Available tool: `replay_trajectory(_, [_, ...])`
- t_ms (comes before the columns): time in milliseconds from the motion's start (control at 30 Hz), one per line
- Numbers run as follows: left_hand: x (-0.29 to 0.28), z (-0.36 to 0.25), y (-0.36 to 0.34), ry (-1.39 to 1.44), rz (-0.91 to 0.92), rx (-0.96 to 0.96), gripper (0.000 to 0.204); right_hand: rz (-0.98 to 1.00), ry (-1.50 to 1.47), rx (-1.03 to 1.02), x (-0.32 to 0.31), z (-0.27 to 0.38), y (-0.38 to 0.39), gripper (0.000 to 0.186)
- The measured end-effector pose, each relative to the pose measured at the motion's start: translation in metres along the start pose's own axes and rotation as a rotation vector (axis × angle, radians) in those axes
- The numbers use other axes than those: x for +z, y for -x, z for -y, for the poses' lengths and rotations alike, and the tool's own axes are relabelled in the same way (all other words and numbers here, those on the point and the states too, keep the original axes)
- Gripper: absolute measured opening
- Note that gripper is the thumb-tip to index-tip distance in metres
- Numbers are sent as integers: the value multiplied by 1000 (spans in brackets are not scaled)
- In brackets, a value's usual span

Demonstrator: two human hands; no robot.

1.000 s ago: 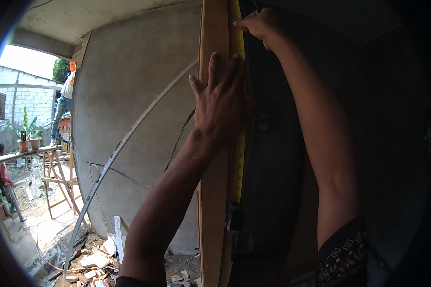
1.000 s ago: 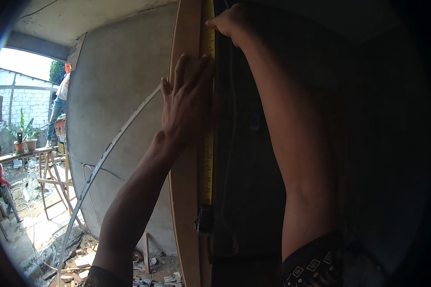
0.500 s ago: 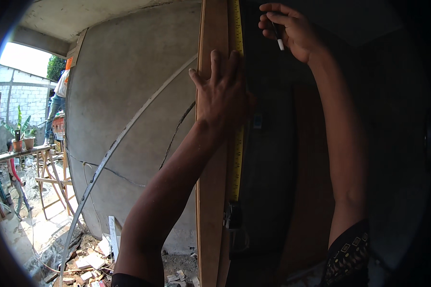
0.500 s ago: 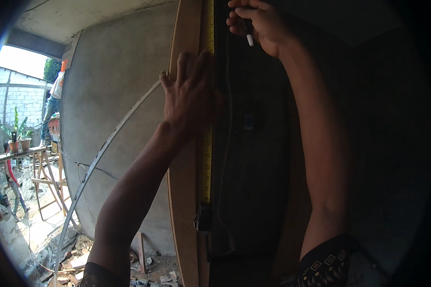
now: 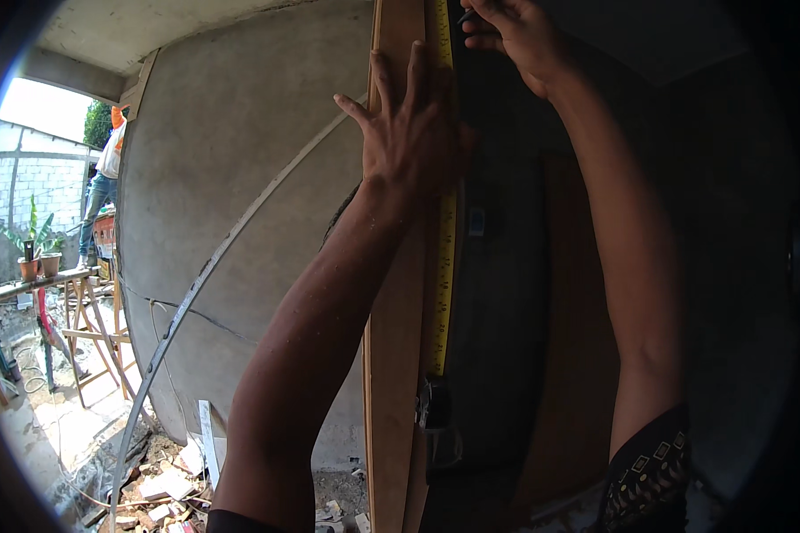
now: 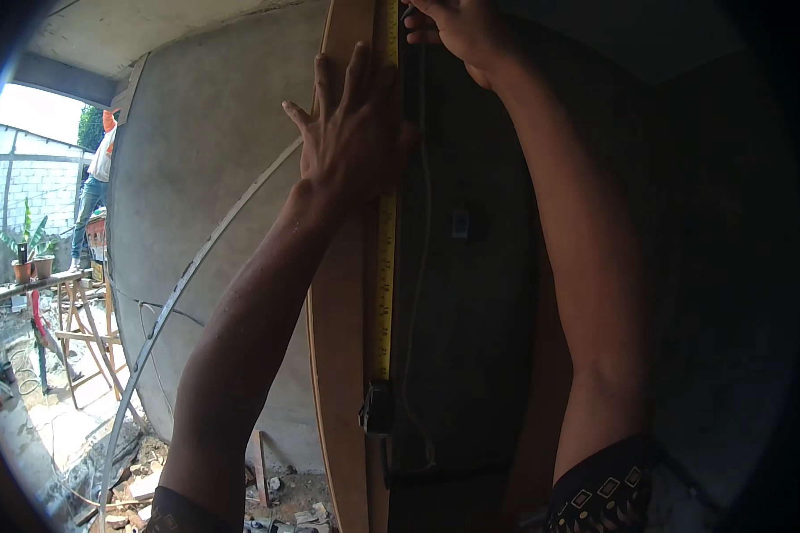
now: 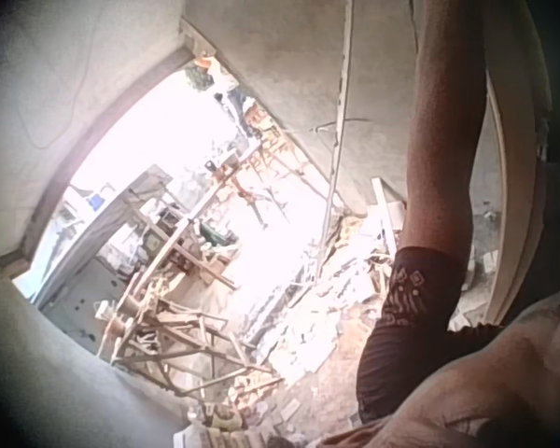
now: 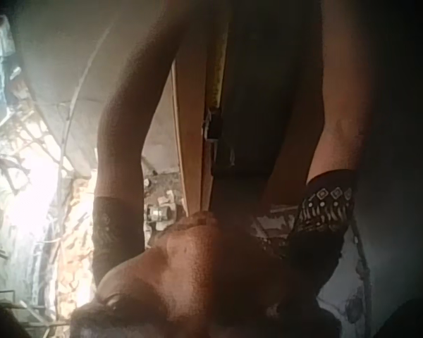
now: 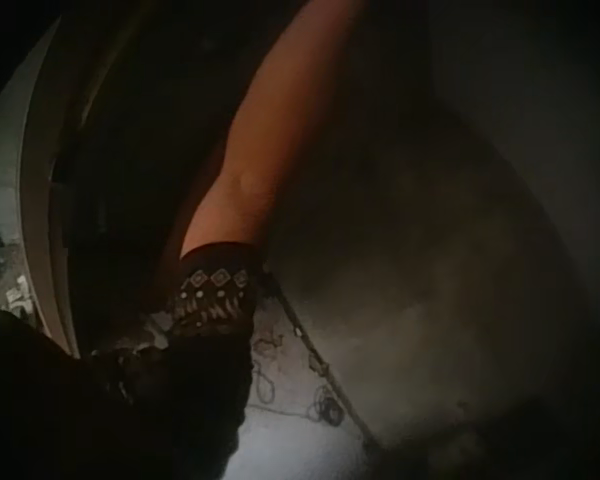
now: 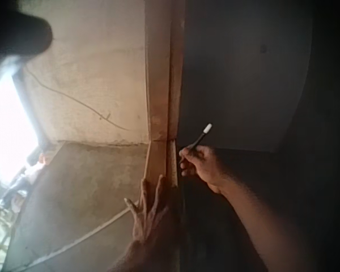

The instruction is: The person unboxes door hinges, organizes the hardware, measures the door frame with a tape measure, and marks positions for the hinge installation on the frame using a pen and the hinge itself as a template.

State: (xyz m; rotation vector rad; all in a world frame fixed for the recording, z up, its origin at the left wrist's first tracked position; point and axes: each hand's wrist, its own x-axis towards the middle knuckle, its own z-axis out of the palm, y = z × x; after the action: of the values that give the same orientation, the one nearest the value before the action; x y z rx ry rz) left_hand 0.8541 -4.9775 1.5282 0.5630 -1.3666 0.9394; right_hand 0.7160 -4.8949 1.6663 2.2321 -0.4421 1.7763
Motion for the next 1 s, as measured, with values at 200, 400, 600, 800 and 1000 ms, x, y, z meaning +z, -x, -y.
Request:
replay_trajectory(200, [2,1,2,19,10,-8,74,7,451,-115,8,-6,0,23])
replay_trajectory(400, [-2,-2,0,32,14,-27,74,-115,755,-200,13,-7,-7,34])
replay_trajectory(600, [1,-2,2,46,24,-33,76,-29,761,-270,7,-29,-22,37])
replay_trajectory(800, [5,-1,3,66,15,-33,78,-68,813,-295,13,-28,-19,39])
replay_trajectory(1000, [3,-1,2,71,23,-38,80,-37,868,-323,13,-22,-17,35])
